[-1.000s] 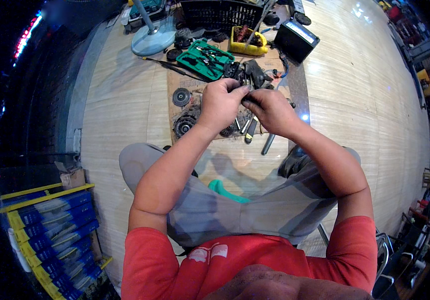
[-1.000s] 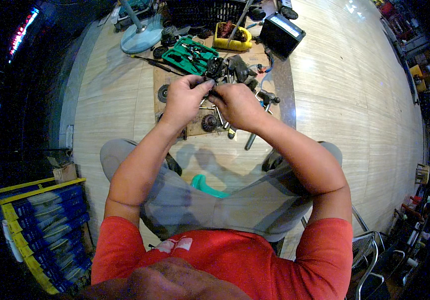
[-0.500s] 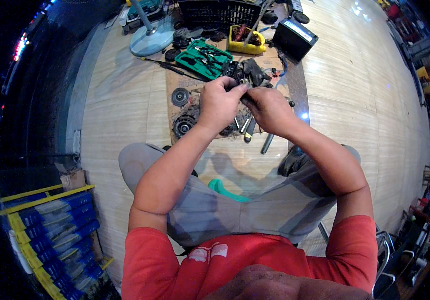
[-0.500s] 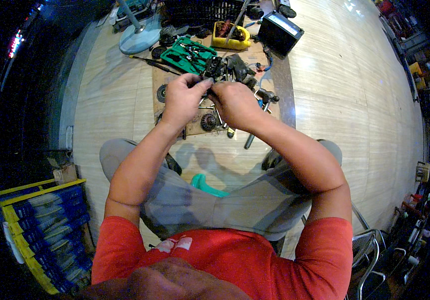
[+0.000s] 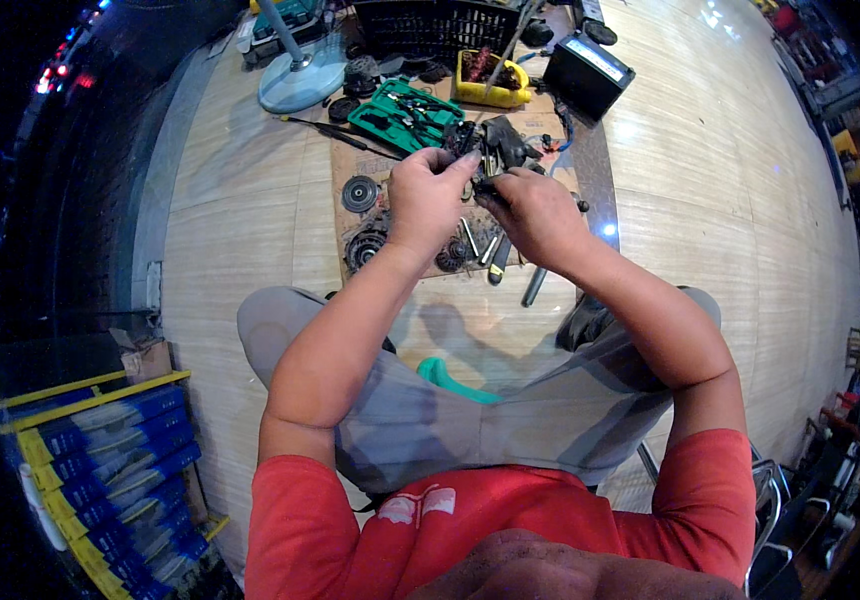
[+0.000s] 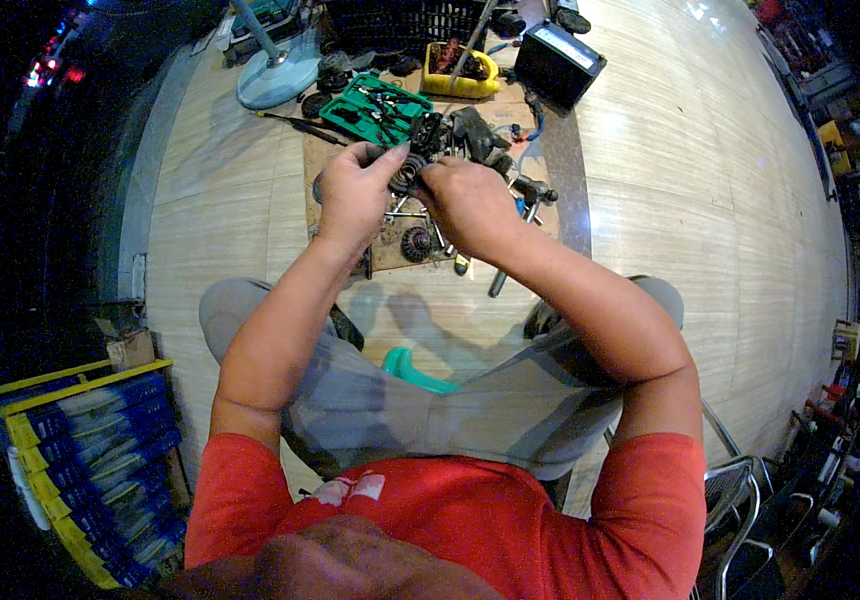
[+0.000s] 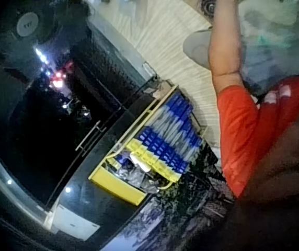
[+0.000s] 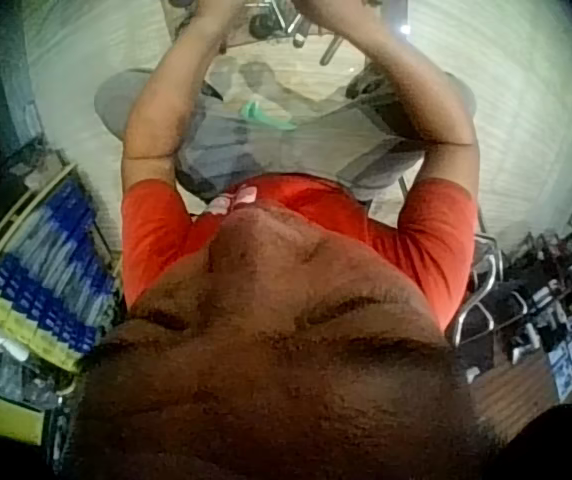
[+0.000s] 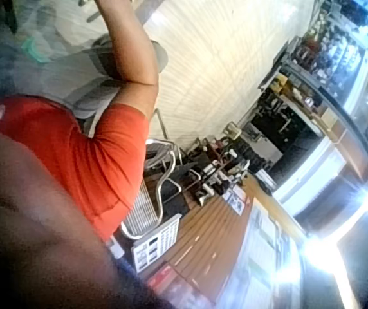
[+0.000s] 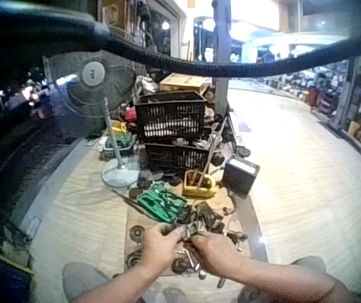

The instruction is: The person disassembles an automotive alternator by hand, removing a gear component and a bearing from the main housing while seated at a workbench.

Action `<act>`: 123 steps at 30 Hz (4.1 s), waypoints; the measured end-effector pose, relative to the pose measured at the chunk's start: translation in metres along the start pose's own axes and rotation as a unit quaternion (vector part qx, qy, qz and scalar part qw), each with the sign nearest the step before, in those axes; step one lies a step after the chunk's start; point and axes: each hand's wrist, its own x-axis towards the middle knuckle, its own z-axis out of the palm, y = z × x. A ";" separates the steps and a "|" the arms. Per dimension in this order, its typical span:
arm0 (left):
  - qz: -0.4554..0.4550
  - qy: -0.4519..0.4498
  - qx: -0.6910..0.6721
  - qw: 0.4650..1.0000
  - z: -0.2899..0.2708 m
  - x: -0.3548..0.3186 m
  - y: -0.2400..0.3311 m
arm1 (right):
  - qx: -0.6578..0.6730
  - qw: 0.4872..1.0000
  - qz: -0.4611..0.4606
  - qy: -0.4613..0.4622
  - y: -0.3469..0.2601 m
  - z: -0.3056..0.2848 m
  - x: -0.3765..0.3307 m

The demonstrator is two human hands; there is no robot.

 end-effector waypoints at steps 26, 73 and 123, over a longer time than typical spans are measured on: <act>0.015 0.008 0.001 1.000 0.001 0.000 -0.003 | -0.075 0.995 -0.054 0.031 0.008 0.008 0.000; 0.273 -0.059 0.141 0.950 0.002 -0.010 0.006 | 0.352 0.930 0.100 0.041 0.026 -0.021 0.006; 0.040 -0.212 0.013 0.976 -0.004 -0.009 0.011 | 0.331 0.938 0.090 0.052 0.030 -0.029 0.007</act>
